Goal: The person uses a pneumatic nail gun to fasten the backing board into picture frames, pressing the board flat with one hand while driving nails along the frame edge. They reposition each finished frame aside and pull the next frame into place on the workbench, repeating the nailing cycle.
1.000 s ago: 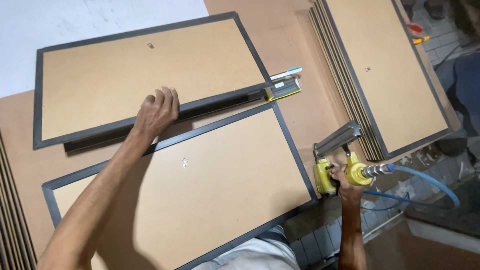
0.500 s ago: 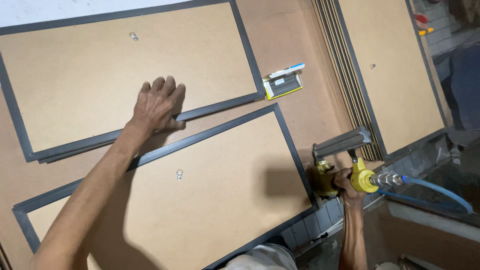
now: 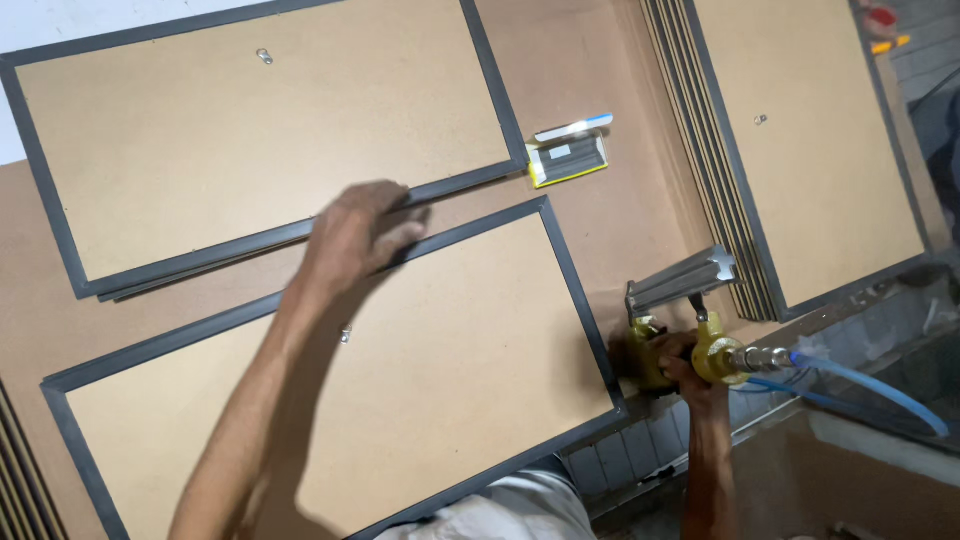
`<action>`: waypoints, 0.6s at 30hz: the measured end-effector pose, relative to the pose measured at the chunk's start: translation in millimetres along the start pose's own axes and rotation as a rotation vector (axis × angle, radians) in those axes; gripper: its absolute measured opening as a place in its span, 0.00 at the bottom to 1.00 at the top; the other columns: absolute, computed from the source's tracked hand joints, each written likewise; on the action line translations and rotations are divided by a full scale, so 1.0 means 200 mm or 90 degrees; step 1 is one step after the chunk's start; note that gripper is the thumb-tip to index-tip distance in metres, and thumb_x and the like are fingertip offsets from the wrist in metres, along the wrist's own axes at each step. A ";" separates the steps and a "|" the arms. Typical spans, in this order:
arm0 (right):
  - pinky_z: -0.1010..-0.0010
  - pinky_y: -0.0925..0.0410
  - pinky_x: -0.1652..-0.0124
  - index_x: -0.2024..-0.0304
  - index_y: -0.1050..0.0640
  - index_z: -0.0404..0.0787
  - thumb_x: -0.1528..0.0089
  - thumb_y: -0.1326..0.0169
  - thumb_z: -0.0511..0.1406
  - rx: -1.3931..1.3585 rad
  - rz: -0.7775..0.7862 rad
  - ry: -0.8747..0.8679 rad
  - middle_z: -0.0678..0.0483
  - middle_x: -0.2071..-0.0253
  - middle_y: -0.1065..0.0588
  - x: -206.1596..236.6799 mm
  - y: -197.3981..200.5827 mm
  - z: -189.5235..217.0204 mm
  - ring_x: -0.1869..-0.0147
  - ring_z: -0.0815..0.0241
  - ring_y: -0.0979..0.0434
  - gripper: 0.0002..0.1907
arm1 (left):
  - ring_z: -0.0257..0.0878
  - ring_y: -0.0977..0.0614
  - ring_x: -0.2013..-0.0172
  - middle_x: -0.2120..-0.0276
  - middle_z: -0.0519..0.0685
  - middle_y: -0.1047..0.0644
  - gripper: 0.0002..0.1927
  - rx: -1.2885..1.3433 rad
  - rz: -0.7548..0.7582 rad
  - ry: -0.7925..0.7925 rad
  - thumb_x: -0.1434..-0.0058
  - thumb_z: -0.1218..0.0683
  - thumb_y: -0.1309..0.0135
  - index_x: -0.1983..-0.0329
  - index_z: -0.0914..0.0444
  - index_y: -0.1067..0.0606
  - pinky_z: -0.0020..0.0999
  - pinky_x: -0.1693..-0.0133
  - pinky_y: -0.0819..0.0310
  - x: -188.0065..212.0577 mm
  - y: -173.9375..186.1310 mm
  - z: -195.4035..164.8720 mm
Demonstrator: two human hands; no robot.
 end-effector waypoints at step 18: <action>0.35 0.34 0.37 0.69 0.27 0.38 0.47 0.42 0.30 0.306 0.240 0.184 0.53 0.73 0.31 1.27 -0.05 -0.02 0.62 0.51 0.24 0.07 | 0.58 0.26 0.43 0.48 0.66 0.25 0.55 -0.232 -0.235 -0.184 0.36 0.18 0.48 0.33 0.72 0.34 0.69 0.40 0.48 0.31 -0.33 -0.22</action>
Point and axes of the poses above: each hand's wrist, its own x-axis away from the middle knuckle, its own y-axis out of the back of the hand, z = x × y, the point moved 6 cm from there along -x, towards the middle knuckle
